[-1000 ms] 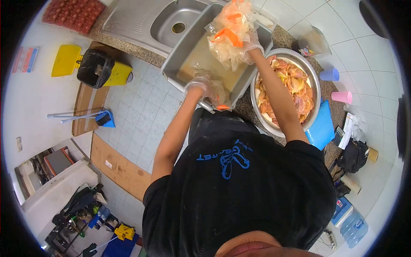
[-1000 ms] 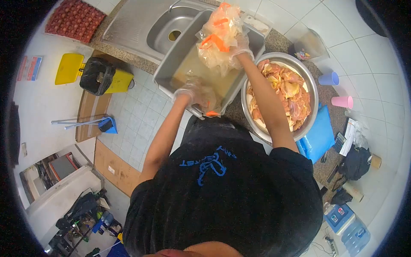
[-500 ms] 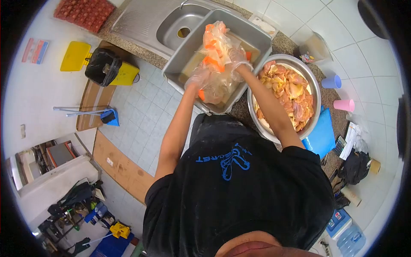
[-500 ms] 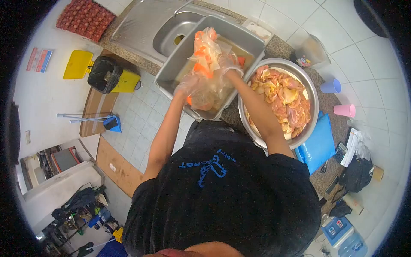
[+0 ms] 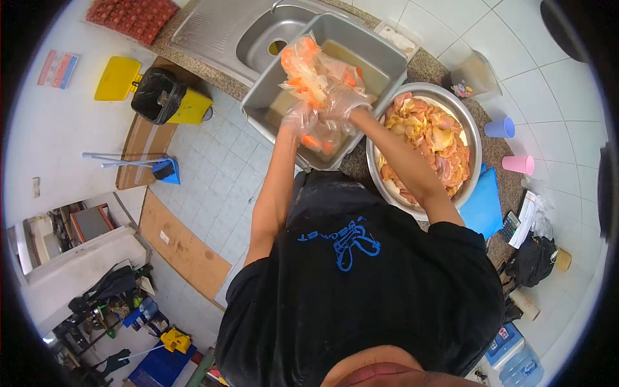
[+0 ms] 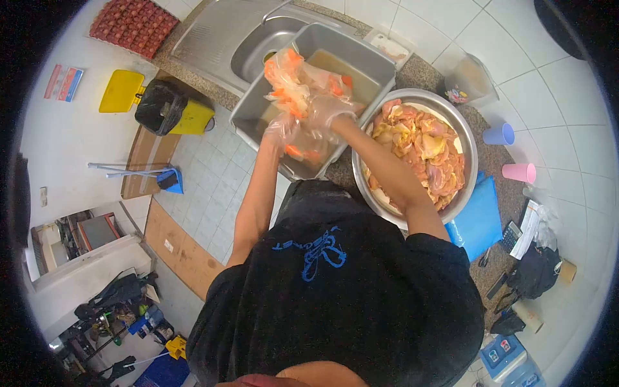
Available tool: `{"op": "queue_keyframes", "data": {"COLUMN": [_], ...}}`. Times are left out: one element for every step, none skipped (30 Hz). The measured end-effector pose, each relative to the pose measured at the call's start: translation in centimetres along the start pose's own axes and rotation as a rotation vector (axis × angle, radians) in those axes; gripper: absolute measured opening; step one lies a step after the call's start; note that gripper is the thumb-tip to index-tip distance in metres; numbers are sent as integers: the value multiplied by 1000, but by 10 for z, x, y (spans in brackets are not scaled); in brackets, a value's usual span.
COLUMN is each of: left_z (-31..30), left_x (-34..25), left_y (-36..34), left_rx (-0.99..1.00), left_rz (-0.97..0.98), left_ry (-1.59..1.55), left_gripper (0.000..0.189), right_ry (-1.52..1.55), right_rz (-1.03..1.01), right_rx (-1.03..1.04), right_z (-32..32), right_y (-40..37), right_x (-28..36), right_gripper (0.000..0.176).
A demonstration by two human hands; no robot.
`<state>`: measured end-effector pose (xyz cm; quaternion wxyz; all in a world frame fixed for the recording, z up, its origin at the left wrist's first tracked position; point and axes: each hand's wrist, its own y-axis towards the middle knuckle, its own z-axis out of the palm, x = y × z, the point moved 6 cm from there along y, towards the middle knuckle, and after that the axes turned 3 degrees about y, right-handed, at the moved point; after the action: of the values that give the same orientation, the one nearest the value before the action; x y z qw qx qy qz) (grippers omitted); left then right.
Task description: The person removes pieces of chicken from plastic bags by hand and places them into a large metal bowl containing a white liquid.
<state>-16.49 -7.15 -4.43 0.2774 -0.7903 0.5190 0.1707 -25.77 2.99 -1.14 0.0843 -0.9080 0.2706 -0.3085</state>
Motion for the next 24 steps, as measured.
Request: {"op": "queue_keyframes", "data": {"left_z": [9, 21, 8, -20, -40, -48, -58, -67, -76, -93, -108, -115, -127, -136, -140, -144, -148, -148, -145, -140, -136, -131, -129, -129], "left_x": [14, 25, 17, -7, -26, -29, -31, -33, -36, -36, -33, -26, -14, 1, 15, 31, 46, 59, 75, 91, 104, 120, 135, 149], "left_y": [3, 4, -4, -17, -29, -32, -35, -38, -44, -55, -67, -75, -85, -95, -104, -113, -120, -126, -132, -139, -145, -150, -155, -159], "left_rx": [8, 18, 16, 106, 193, 185, 129, 73, 65, -49, -162, -167, -264, -362, -363, -391, -417, -412, -445, -478, -474, -489, -501, -494], "left_rz": [-122, -246, -250, -190, -134, -137, -115, -93, -95, -45, 1, -8, -14, -19, -26, -15, 1, 5, -42, -91, -85, -110, -132, -121], "left_ry": [-645, -1295, -1297, -1194, -1086, -1087, -1070, -1055, -1061, -1072, -1079, -1087, -1168, -1247, -1252, -1283, -1315, -1322, -1313, -1305, -1319, -1346, -1372, -1387], "left_gripper": [38, 38, 38, 40, 42, 42, 42, 41, 41, 43, 44, 44, 44, 45, 45, 45, 45, 45, 45, 45, 45, 47, 49, 49], "right_ry": [1, 71, 140, 138, 379, 622, 623, 605, 584, 565, 548, 530, 512, 494, 476, 458, 436, 411, 382, 351, 319, 288, 256, 221], "right_rz": [-1, 13, 27, 22, -97, -220, -225, -231, -237, -241, -244, -246, -247, -248, -246, -243, -240, -237, -234, -231, -230, -226, -223, -220], "right_rx": [-7, -208, -402, -398, -516, -633, -628, -636, -642, -646, -647, -648, -649, -652, -657, -665, -678, -693, -709, -722, -735, -749, -766, -783], "right_z": [8, 10, 15, 24, 24, 15, 17, 8, -2, -13, -25, -36, -48, -59, -68, -80, -83, -87, -82, -80, -79, -69, -68, -72], "right_y": [6, 10, 13, 23, 32, 32, 34, 40, 46, 53, 58, 66, 63, 60, 66, 62, 47, 34, 14, 10, 12, -7, -21, -21], "right_x": [-6, -14, -26, -36, -44, -44, -43, -50, -55, -64, -82, -98, -124, -146, -159, -182, -186, -186, -169, -148, -127, -103, -86, -73], "right_gripper": [98, 95, 93, 93, 80, 67, 67, 67, 67, 67, 67, 66, 66, 66, 66, 66, 66, 66, 65, 65, 65, 65, 65, 65]}}
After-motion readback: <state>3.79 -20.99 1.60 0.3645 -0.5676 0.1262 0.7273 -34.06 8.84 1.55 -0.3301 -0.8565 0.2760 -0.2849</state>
